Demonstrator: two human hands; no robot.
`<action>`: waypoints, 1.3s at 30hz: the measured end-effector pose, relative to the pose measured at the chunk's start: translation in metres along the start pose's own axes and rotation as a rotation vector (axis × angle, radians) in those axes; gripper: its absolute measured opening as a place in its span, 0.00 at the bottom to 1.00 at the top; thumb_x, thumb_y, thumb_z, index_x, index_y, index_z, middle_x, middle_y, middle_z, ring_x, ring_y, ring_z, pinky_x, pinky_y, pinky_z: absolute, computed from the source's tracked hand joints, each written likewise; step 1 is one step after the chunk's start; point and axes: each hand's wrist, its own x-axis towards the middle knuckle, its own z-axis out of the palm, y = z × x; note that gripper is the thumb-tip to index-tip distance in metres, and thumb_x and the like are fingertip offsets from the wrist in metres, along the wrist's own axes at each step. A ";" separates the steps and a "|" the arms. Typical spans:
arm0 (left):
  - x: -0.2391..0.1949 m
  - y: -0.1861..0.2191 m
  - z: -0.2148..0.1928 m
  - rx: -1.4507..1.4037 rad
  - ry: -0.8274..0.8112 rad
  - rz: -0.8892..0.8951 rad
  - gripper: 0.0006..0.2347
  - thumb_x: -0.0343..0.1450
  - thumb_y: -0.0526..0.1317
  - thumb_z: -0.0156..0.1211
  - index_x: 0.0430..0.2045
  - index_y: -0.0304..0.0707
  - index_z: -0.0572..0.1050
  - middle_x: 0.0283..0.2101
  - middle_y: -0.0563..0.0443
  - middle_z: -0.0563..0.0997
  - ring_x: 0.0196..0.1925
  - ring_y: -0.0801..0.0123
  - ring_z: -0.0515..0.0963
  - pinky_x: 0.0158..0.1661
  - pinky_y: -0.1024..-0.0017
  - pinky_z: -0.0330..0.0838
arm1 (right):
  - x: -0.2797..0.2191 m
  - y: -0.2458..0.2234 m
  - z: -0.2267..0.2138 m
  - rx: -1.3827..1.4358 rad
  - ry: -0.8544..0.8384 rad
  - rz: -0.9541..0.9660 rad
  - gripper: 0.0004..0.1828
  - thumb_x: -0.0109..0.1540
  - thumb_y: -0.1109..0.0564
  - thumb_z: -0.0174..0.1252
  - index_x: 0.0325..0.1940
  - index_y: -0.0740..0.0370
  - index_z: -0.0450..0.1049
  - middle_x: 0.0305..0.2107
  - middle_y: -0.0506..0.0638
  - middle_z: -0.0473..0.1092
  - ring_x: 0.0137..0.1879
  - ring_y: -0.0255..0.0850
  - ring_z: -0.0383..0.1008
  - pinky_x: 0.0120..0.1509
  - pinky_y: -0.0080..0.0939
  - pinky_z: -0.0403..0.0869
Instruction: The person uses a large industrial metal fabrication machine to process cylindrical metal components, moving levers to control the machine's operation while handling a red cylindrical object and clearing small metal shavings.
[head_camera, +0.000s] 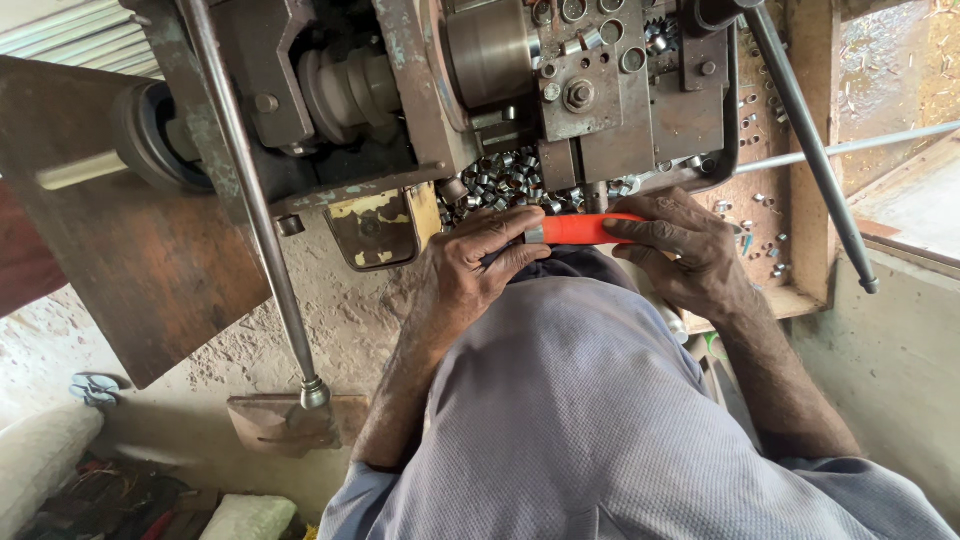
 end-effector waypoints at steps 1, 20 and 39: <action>0.001 0.000 0.001 0.000 -0.001 0.000 0.15 0.68 0.41 0.72 0.47 0.41 0.81 0.51 0.48 0.85 0.54 0.65 0.86 0.54 0.71 0.83 | 0.001 0.000 -0.001 0.000 0.000 0.001 0.21 0.55 0.62 0.71 0.52 0.60 0.80 0.51 0.55 0.76 0.56 0.47 0.79 0.59 0.44 0.78; -0.005 -0.013 0.023 0.042 -0.066 0.072 0.16 0.70 0.43 0.69 0.50 0.36 0.79 0.48 0.46 0.86 0.49 0.63 0.87 0.50 0.70 0.84 | -0.002 0.005 -0.012 -0.014 -0.122 0.035 0.21 0.55 0.63 0.69 0.52 0.60 0.78 0.51 0.56 0.76 0.58 0.50 0.77 0.61 0.46 0.79; -0.015 -0.005 0.039 -0.123 -0.195 -0.070 0.17 0.70 0.51 0.68 0.47 0.40 0.82 0.46 0.46 0.87 0.48 0.62 0.88 0.51 0.68 0.81 | -0.002 -0.003 0.002 -0.215 -0.248 0.008 0.27 0.56 0.41 0.70 0.53 0.58 0.80 0.34 0.53 0.80 0.31 0.46 0.80 0.35 0.44 0.78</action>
